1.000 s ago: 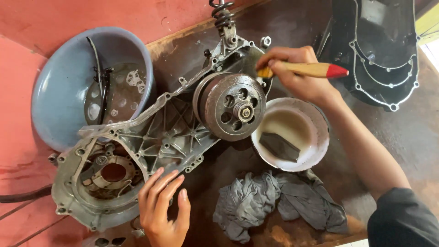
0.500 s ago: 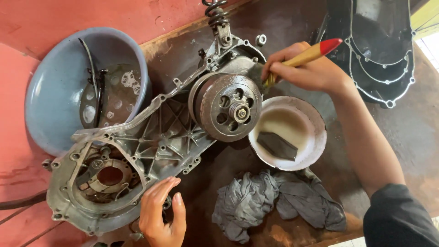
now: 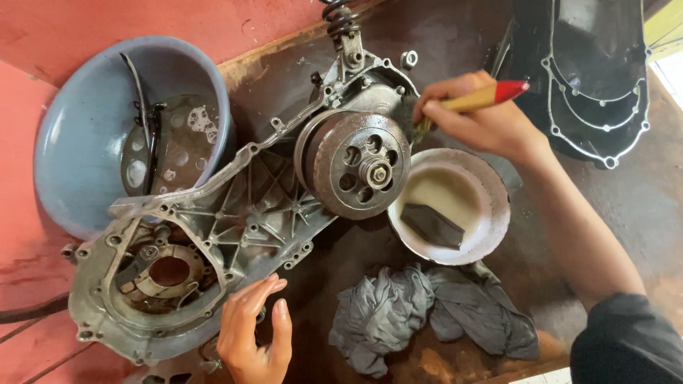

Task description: The recorder is cleaning a motorcycle engine casing using a brush and a cleaning solution.

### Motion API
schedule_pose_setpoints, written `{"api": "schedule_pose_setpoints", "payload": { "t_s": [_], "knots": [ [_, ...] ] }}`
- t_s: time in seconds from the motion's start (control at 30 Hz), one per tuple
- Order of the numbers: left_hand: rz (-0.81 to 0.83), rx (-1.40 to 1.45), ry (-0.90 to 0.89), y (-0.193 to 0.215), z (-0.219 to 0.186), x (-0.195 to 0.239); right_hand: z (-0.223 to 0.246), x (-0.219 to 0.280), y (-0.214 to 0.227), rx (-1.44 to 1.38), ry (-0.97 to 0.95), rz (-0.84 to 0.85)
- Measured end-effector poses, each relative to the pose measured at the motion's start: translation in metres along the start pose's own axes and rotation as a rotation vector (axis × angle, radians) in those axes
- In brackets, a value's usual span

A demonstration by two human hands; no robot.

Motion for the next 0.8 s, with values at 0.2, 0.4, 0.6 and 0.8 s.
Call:
{"api": "schedule_pose_setpoints", "payload": {
  "t_s": [0.2, 0.4, 0.6, 0.8],
  "knots": [
    [0.014, -0.008, -0.016, 0.000, -0.004, -0.002, 0.021, 0.023, -0.018, 0.053, 0.073, 0.034],
    [-0.016, -0.011, -0.036, 0.004, -0.003, 0.000, 0.013, 0.049, -0.045, 0.057, -0.206, -0.118],
    [-0.083, 0.049, -0.095, 0.014, 0.000, 0.007, 0.001, 0.053, -0.042, -0.108, -0.209, -0.231],
    [-0.093, 0.091, -0.034, 0.032, 0.019, 0.029, 0.029, 0.069, -0.067, 0.010, -0.185, -0.121]
  ]
}}
Point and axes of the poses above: each hand's wrist, its own x-axis away from the middle knuckle, its own y-axis out of the back of the hand, z = x × y, the point moved 6 cm from there along -x, towards the middle knuckle, and after that the axes turned 1 degree about -y, right-handed, at the moved point
